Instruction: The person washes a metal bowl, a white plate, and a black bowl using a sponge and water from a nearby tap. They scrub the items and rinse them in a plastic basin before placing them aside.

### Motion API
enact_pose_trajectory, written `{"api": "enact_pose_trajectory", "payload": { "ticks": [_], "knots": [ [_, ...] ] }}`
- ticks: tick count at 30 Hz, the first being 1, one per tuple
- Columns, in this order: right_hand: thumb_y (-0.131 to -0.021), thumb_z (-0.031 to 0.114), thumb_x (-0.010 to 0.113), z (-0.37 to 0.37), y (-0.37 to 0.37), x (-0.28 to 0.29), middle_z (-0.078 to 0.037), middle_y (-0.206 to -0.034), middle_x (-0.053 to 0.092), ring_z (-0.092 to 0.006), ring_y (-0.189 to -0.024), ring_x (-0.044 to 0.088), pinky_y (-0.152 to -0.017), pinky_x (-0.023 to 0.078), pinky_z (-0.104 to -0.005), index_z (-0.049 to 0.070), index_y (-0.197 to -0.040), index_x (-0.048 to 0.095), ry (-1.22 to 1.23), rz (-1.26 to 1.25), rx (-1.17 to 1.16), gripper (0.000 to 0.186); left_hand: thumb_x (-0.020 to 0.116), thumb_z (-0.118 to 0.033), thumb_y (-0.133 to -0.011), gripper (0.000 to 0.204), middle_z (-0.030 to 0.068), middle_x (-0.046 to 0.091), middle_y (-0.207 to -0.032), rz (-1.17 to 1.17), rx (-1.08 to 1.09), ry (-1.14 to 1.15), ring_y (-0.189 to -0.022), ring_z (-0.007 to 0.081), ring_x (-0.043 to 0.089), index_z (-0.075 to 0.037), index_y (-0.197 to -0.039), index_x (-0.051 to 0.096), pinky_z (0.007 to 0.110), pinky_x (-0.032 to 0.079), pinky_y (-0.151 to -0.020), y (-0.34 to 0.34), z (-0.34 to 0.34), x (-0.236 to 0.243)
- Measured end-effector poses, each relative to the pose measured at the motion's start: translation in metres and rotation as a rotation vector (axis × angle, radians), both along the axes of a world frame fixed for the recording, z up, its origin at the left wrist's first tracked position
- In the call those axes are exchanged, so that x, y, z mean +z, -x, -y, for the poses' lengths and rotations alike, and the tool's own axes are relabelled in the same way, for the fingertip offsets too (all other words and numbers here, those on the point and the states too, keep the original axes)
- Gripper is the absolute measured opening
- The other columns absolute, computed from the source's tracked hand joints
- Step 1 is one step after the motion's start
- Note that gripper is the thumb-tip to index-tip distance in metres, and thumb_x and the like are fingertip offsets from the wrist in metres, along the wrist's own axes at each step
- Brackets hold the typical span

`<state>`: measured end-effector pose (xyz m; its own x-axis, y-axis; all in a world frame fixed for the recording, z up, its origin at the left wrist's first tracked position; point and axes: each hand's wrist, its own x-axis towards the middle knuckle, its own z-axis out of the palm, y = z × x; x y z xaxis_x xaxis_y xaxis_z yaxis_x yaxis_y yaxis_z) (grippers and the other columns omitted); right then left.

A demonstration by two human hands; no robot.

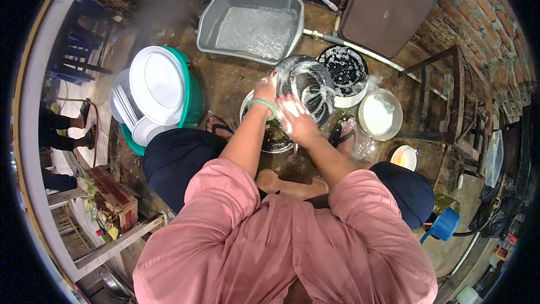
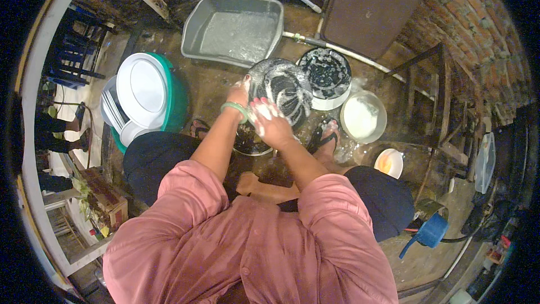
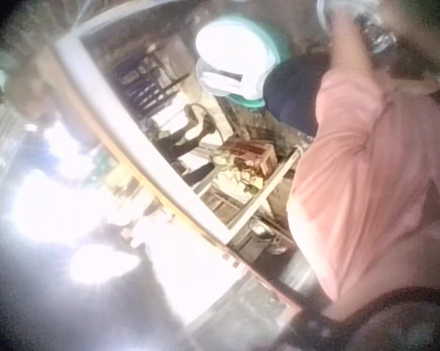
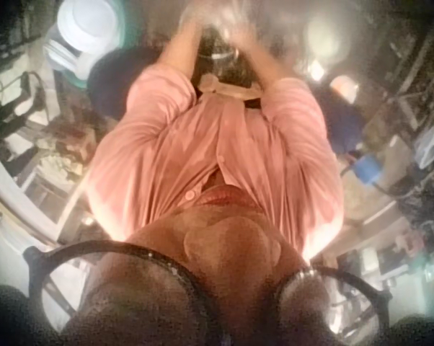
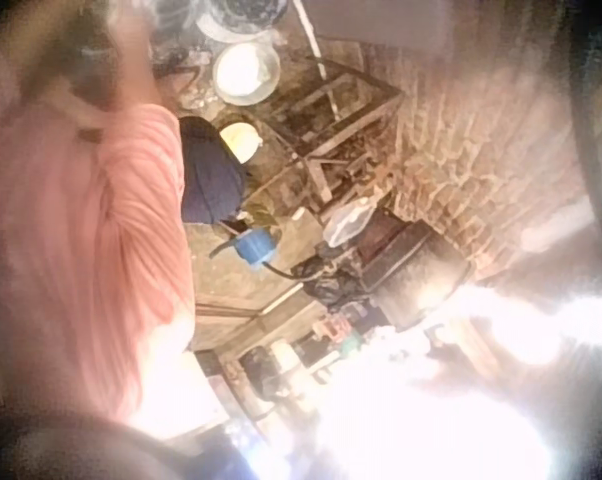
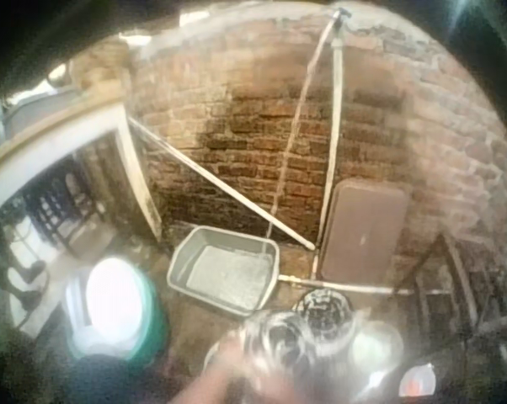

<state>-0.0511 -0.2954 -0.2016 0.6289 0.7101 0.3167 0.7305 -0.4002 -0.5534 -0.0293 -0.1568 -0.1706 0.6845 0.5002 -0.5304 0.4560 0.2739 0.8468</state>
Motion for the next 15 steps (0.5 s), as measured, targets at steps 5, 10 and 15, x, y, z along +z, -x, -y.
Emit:
{"api": "enact_pose_trajectory", "payload": {
  "ticks": [5, 10, 15],
  "knots": [
    [-0.080, 0.021, 0.047, 0.035, -0.053, -0.008, -0.015, -0.122, 0.043, -0.0390, -0.118, 0.028, -0.094, 0.030, -0.0438, 0.018, -0.120, 0.045, 0.316, 0.256, -0.643, 0.041, 0.042, -0.046, -0.083, 0.056, 0.0166, 0.060, -0.087, 0.033, -0.499, -0.461, -0.078, 0.0228, 0.052, 0.007, -0.096, 0.055, 0.034, 0.040, -0.070, 0.003, -0.034, -0.063],
    [-0.077, 0.026, 0.046, -0.003, -0.027, -0.003, -0.022, -0.114, 0.039, -0.0375, -0.108, 0.035, -0.090, 0.027, -0.0492, 0.006, -0.120, 0.040, 0.423, -0.211, -0.286, 0.048, 0.049, -0.052, -0.078, 0.057, 0.0112, 0.057, -0.069, -0.113, -0.356, -0.044, -0.063, 0.0163, 0.050, 0.005, -0.080, 0.059, 0.032, 0.042, -0.058, 0.002, 0.017, -0.032],
    [-0.070, 0.016, 0.052, -0.008, -0.003, 0.017, -0.019, -0.128, 0.032, -0.0340, -0.121, 0.027, -0.097, 0.029, -0.0402, 0.012, -0.128, 0.029, 0.232, -0.097, 0.101, 0.062, 0.046, -0.041, -0.082, 0.049, 0.0160, 0.056, -0.088, -0.146, -0.310, -0.029, -0.071, 0.0212, 0.055, 0.003, -0.102, 0.051, 0.035, 0.045, -0.055, -0.005, -0.037, -0.058]
  ]
}}
